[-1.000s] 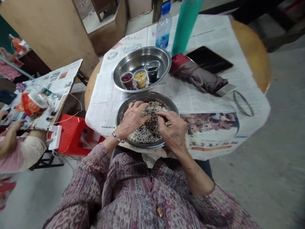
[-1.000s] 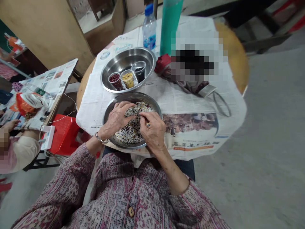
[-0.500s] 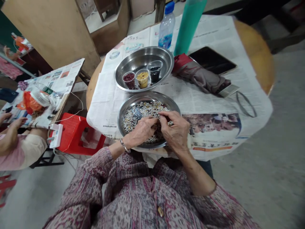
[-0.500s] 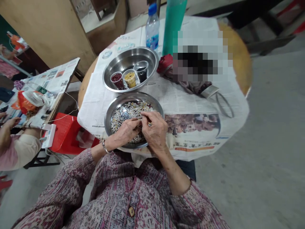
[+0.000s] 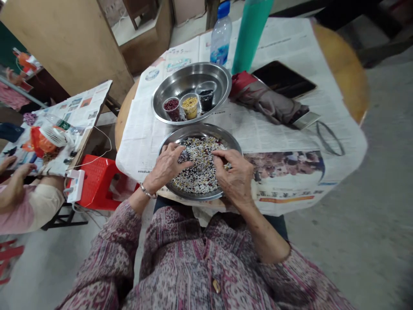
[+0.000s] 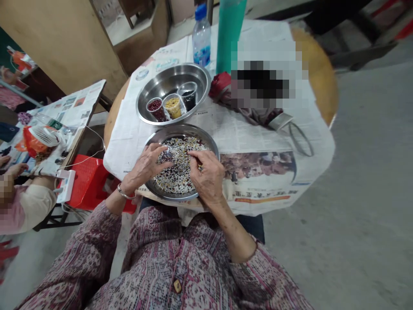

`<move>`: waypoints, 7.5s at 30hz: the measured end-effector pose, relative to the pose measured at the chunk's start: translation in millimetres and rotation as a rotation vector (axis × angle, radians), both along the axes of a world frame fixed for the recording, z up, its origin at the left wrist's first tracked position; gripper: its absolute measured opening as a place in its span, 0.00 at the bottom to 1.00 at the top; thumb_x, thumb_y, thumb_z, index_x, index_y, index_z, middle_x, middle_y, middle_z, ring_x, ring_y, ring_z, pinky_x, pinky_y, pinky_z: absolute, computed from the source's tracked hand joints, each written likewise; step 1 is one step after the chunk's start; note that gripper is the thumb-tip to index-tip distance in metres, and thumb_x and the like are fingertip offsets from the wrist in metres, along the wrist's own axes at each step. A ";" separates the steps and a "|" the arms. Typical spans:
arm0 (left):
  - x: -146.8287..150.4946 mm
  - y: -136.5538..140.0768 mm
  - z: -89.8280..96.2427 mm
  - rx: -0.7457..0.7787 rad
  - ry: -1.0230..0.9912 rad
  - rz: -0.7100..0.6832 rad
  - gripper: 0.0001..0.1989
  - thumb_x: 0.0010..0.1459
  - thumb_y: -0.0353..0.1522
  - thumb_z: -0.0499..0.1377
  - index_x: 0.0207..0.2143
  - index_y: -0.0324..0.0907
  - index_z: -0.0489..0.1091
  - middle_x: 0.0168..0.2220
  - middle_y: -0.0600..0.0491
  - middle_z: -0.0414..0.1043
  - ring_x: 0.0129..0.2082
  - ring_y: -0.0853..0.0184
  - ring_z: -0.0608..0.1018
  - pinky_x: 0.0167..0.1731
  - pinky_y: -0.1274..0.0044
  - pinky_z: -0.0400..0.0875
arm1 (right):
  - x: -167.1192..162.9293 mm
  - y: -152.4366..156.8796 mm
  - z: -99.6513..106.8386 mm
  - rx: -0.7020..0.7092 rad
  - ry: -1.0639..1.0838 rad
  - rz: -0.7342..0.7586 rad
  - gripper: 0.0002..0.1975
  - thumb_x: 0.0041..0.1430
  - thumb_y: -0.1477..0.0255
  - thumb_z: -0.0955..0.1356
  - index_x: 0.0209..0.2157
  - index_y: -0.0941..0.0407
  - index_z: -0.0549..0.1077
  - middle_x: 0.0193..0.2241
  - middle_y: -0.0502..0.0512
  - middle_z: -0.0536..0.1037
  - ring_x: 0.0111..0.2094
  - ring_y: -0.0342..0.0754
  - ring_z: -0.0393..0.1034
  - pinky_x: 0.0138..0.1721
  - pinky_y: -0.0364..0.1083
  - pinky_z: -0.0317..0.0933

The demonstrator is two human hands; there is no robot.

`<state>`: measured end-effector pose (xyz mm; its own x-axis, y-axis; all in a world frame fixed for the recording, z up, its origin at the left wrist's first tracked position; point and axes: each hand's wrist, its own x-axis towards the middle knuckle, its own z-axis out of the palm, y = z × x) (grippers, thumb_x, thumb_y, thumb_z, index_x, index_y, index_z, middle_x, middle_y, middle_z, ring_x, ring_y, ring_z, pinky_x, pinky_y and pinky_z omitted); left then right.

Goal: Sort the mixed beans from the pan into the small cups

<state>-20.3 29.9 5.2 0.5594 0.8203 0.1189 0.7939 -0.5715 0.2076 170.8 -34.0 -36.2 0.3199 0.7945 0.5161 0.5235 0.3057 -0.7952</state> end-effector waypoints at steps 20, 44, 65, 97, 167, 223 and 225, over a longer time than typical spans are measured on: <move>59.5 -0.1 -20.2 -0.171 -0.207 -0.096 0.09 0.62 0.23 0.55 0.41 0.39 0.72 0.40 0.50 0.75 0.43 0.64 0.76 0.49 0.72 0.72 | -0.4 6.9 -9.6 -0.010 -0.071 -0.032 0.10 0.62 0.73 0.63 0.37 0.53 0.77 0.35 0.55 0.81 0.39 0.52 0.74 0.45 0.54 0.69; 5.7 -30.2 -21.4 0.017 -0.150 -0.024 0.15 0.65 0.32 0.59 0.53 0.40 0.69 0.53 0.47 0.72 0.54 0.60 0.72 0.59 0.63 0.68 | -0.7 24.2 -14.5 -0.167 -0.380 0.311 0.22 0.58 0.83 0.59 0.47 0.57 0.79 0.46 0.60 0.81 0.49 0.53 0.74 0.55 0.54 0.66; 9.2 -16.9 -36.2 0.071 -0.198 0.070 0.21 0.63 0.20 0.49 0.55 0.39 0.68 0.57 0.47 0.70 0.56 0.62 0.70 0.59 0.67 0.66 | -9.7 53.2 -7.0 -0.239 -0.650 0.237 0.18 0.62 0.74 0.63 0.51 0.57 0.76 0.51 0.64 0.77 0.52 0.59 0.67 0.53 0.55 0.64; 19.6 -22.6 -22.2 -0.049 0.018 0.142 0.16 0.66 0.22 0.49 0.50 0.39 0.72 0.54 0.46 0.70 0.53 0.58 0.70 0.51 0.67 0.71 | -1.4 32.2 -7.4 -0.267 -0.522 0.510 0.17 0.59 0.80 0.62 0.43 0.54 0.79 0.41 0.58 0.82 0.43 0.53 0.76 0.49 0.53 0.68; -4.9 -38.4 -36.3 0.052 -0.297 0.150 0.19 0.58 0.17 0.48 0.47 0.39 0.70 0.45 0.47 0.69 0.48 0.62 0.71 0.52 0.68 0.72 | -21.2 29.9 -4.5 -0.151 -0.943 0.576 0.14 0.65 0.72 0.64 0.49 0.55 0.77 0.55 0.63 0.72 0.58 0.60 0.59 0.56 0.58 0.61; 2.9 -40.0 -45.1 0.173 -0.489 0.285 0.28 0.58 0.16 0.47 0.59 0.39 0.62 0.55 0.44 0.64 0.57 0.60 0.67 0.61 0.62 0.67 | -40.4 57.5 -2.5 -0.170 -0.968 0.589 0.19 0.63 0.67 0.67 0.54 0.56 0.73 0.58 0.65 0.70 0.55 0.62 0.61 0.52 0.59 0.60; 2.4 -40.4 -44.8 0.174 -0.490 0.292 0.27 0.59 0.17 0.48 0.59 0.38 0.62 0.55 0.43 0.64 0.58 0.60 0.67 0.61 0.62 0.67 | -40.3 52.2 -0.1 -0.154 -0.969 0.699 0.15 0.61 0.69 0.69 0.49 0.56 0.77 0.53 0.64 0.73 0.53 0.60 0.63 0.51 0.57 0.61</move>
<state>-17.9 -10.5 -39.6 0.1595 0.8772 0.4529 0.7586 -0.4025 0.5124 130.6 18.2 -36.3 -0.6726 0.7157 0.1880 0.6824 0.6982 -0.2165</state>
